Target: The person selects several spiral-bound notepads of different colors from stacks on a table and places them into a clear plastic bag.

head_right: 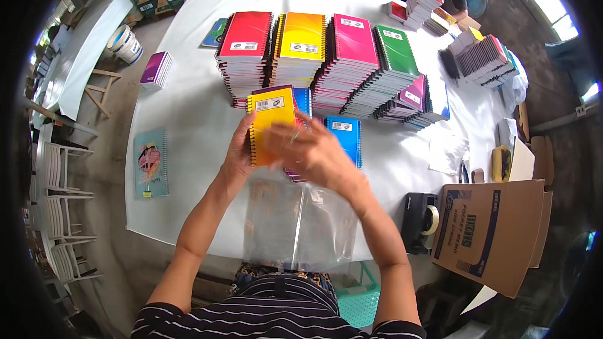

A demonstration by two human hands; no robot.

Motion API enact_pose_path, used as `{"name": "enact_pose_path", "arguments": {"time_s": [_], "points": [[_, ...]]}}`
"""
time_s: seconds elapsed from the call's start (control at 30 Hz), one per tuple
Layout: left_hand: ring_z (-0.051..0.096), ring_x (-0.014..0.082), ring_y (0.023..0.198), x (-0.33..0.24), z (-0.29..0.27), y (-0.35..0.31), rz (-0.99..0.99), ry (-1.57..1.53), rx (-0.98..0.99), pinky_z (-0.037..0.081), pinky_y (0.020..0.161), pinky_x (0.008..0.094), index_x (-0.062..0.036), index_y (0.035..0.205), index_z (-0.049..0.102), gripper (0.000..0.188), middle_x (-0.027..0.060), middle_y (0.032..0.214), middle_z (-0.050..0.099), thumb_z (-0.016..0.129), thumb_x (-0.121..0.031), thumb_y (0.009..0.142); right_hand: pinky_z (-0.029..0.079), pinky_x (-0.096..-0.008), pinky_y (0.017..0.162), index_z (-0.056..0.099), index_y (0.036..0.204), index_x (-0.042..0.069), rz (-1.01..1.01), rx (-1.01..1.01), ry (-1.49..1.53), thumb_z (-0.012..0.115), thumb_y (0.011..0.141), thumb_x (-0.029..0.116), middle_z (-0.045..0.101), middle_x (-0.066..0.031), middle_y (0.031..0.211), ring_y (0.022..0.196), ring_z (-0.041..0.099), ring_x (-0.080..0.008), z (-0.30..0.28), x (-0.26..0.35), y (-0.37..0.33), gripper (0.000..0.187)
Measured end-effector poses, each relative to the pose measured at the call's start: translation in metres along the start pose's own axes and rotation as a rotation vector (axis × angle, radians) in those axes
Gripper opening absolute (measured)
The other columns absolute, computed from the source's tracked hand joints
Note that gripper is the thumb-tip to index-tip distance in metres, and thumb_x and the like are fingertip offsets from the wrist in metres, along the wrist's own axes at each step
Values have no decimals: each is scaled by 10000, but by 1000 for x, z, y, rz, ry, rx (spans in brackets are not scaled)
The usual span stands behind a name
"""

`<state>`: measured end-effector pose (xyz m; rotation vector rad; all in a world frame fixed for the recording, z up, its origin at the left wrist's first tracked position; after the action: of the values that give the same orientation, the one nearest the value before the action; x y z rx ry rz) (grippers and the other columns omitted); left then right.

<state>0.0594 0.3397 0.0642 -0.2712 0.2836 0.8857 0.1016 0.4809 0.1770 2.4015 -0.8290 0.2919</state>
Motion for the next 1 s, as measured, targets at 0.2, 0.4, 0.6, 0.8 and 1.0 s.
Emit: {"name": "enact_pose_path", "arguments": {"time_s": [0.2, 0.4, 0.6, 0.8, 1.0], "points": [[595, 256, 1133, 26, 15, 11, -10, -67, -113, 498, 964, 416, -51, 1296, 506, 554, 127, 1253, 595, 721, -329, 867, 398, -432, 1057, 645, 1181, 52, 283, -424, -656, 722, 788, 135, 635, -122, 1242, 1213, 560, -285, -61, -131, 4, 409], [583, 248, 1146, 50, 0, 14, -65, -72, -109, 485, 985, 417, -47, 1316, 496, 568, 124, 1274, 585, 688, -367, 889, 417, -394, 1031, 735, 970, 74, 224, -447, -189, 652, 820, 18, 733, -63, 993, 1033, 661, -212, -95, -113, -9, 180], [540, 207, 1185, 88, 23, 32, -147, -72, -32, 465, 1014, 416, -68, 1369, 442, 710, 99, 1298, 548, 652, -514, 858, 446, -428, 989, 704, 850, 3, -82, 80, 742, 642, 633, -132, 722, -71, 945, 1056, 633, -300, -118, -83, -13, 264], [590, 222, 1120, 106, 58, 23, -152, 35, -113, 515, 962, 416, -68, 1331, 470, 662, 112, 1225, 585, 719, -439, 843, 393, -406, 1038, 727, 905, 46, 74, 161, 567, 599, 720, -135, 678, -79, 1134, 1154, 564, -263, -81, -108, -50, 289], [636, 238, 1064, 111, 46, 32, -147, 112, -179, 565, 885, 403, -41, 1306, 482, 680, 139, 1180, 612, 752, -417, 808, 377, -406, 1098, 708, 1093, 104, 415, -360, -58, 653, 792, -48, 627, -83, 1266, 1232, 551, -211, -128, -155, -58, 342]]}}
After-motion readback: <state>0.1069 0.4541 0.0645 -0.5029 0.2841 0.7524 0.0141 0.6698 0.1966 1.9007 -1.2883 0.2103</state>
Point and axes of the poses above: each hand's wrist, its own y-axis towards the middle knuckle, its own z-axis out of the palm, x = y × z, the point moved 4 cm from there along y, towards the middle knuckle
